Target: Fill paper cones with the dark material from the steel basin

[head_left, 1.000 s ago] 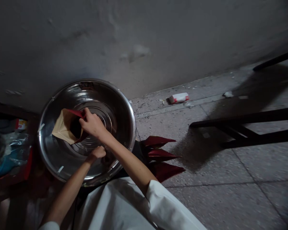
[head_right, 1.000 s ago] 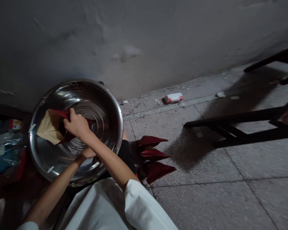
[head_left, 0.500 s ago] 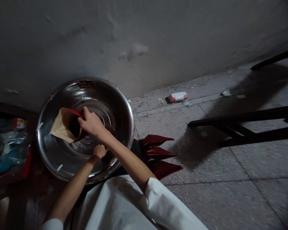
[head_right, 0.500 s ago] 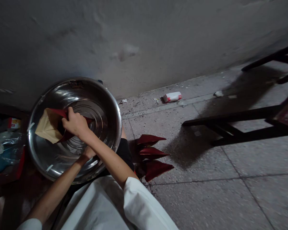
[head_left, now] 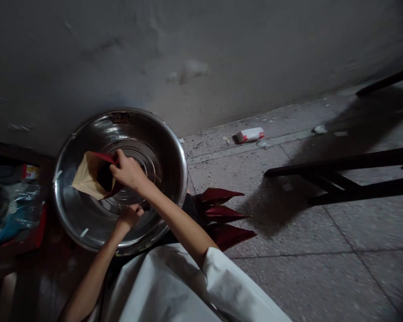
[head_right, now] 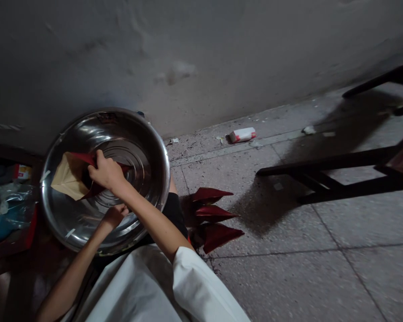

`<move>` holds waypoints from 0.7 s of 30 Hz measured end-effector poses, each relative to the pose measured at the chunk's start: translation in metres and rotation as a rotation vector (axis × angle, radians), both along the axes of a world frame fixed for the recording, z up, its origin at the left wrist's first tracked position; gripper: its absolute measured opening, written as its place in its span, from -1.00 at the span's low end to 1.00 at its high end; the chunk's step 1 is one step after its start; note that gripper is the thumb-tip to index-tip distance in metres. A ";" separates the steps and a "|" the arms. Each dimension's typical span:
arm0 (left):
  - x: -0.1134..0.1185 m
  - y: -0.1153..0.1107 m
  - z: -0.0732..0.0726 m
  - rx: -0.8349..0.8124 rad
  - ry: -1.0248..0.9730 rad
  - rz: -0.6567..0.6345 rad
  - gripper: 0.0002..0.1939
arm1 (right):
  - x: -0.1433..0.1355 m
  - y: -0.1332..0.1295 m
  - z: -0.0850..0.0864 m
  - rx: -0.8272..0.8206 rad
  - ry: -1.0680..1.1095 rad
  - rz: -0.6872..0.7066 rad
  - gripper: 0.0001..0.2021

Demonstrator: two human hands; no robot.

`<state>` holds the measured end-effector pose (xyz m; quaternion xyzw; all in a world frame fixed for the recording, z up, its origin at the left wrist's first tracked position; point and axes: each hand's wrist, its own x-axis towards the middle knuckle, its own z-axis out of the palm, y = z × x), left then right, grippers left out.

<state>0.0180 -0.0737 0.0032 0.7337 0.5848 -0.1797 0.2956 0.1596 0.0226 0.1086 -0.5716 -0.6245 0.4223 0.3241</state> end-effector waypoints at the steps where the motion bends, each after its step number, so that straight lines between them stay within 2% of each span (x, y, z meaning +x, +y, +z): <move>1: -0.006 -0.008 0.020 0.057 -0.021 0.012 -0.76 | 0.000 0.000 0.000 -0.001 0.003 -0.001 -0.67; 2: -0.012 -0.015 0.042 0.201 -0.153 0.018 -0.76 | 0.000 0.001 0.000 -0.004 0.003 -0.002 -0.67; 4: -0.021 -0.023 0.086 0.614 -0.321 0.052 -0.68 | -0.001 0.002 0.000 -0.015 -0.002 -0.005 -0.67; 6: -0.024 -0.014 0.124 1.005 -0.345 0.177 -0.67 | -0.002 0.003 -0.001 -0.016 -0.003 -0.013 -0.66; 7: -0.024 -0.004 0.137 1.118 -0.327 0.237 -0.68 | -0.002 0.004 -0.002 -0.013 0.000 -0.014 -0.66; 9: -0.022 0.026 0.152 1.134 -0.289 0.247 -0.70 | -0.003 0.004 -0.003 -0.007 0.007 -0.012 -0.66; 11: -0.018 0.057 0.154 1.059 -0.235 0.160 -0.73 | -0.003 0.003 -0.004 -0.003 0.008 -0.003 -0.67; 14: -0.015 0.089 0.145 0.963 -0.179 0.010 -0.74 | -0.003 0.001 -0.004 0.002 0.016 -0.006 -0.69; 16: -0.016 0.097 0.136 0.957 -0.161 -0.034 -0.73 | -0.002 0.000 -0.005 0.006 0.040 -0.022 -0.71; 21: -0.018 0.091 0.125 1.001 -0.166 0.007 -0.71 | 0.000 -0.003 -0.011 0.024 0.105 -0.010 -0.71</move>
